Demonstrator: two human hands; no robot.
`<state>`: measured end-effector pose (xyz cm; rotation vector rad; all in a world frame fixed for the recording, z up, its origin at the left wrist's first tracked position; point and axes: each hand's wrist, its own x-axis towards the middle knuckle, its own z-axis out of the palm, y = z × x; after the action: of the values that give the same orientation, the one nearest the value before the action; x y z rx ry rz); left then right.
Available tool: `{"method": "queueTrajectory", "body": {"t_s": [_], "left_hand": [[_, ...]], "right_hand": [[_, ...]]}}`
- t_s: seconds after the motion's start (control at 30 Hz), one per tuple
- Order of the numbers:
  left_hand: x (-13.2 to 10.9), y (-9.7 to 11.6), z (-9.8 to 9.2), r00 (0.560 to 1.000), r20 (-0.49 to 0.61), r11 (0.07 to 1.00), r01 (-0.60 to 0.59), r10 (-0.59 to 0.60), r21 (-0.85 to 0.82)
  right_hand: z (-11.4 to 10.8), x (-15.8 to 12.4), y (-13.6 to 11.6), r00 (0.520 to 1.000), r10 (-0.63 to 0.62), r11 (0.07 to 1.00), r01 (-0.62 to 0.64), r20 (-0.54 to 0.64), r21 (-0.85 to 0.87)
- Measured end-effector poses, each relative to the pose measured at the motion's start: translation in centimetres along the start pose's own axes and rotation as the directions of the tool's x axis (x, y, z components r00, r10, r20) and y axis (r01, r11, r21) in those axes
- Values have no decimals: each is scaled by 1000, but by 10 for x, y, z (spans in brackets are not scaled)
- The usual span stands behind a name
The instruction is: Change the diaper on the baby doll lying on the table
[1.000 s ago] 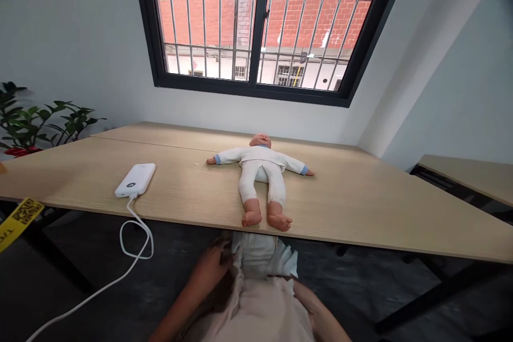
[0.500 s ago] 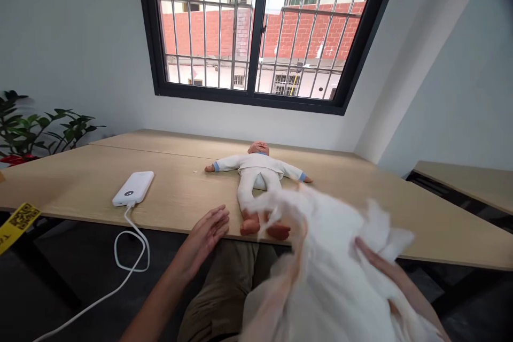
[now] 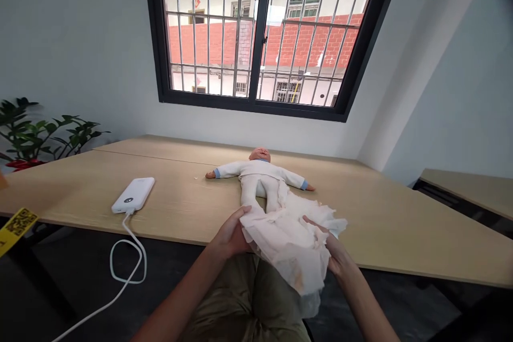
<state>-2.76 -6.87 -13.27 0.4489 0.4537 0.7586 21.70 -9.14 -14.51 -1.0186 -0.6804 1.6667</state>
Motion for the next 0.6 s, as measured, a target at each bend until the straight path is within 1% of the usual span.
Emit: {"method": "queueTrajectory", "body": {"t_s": [0.03, 0.1, 0.27, 0.4, 0.5, 0.53, 0.57, 0.6], "left_hand": [[5, -1, -1, 999, 31, 999, 30, -30, -22], [13, -6, -2, 996, 75, 998, 44, -40, -53], [27, -20, 7, 983, 165, 990, -61, 82, -125], [41, -33, 19, 943, 306, 986, -95, 132, -135], [49, -39, 21, 904, 396, 981, -103, 161, -164], [50, -39, 19, 905, 398, 981, -89, 152, -173], [50, -38, 17, 918, 374, 981, -68, 132, -181], [49, -36, 14, 939, 326, 980, -49, 111, -192]], "right_hand": [[2, -1, 0, 1000, 24, 999, -24, -6, 44], [4, -4, -1, 998, 59, 991, -58, -3, 123], [0, -12, -3, 997, 76, 973, -82, 35, 217], [0, -16, -3, 998, 49, 977, -56, 40, 204], [-4, -20, -5, 996, 88, 982, -89, 15, 166], [-8, -24, -7, 995, 104, 983, -102, -1, 152], [-14, -27, -10, 994, 110, 985, -106, -25, 134], [-21, -32, -13, 993, 103, 990, -96, -65, 104]]}}
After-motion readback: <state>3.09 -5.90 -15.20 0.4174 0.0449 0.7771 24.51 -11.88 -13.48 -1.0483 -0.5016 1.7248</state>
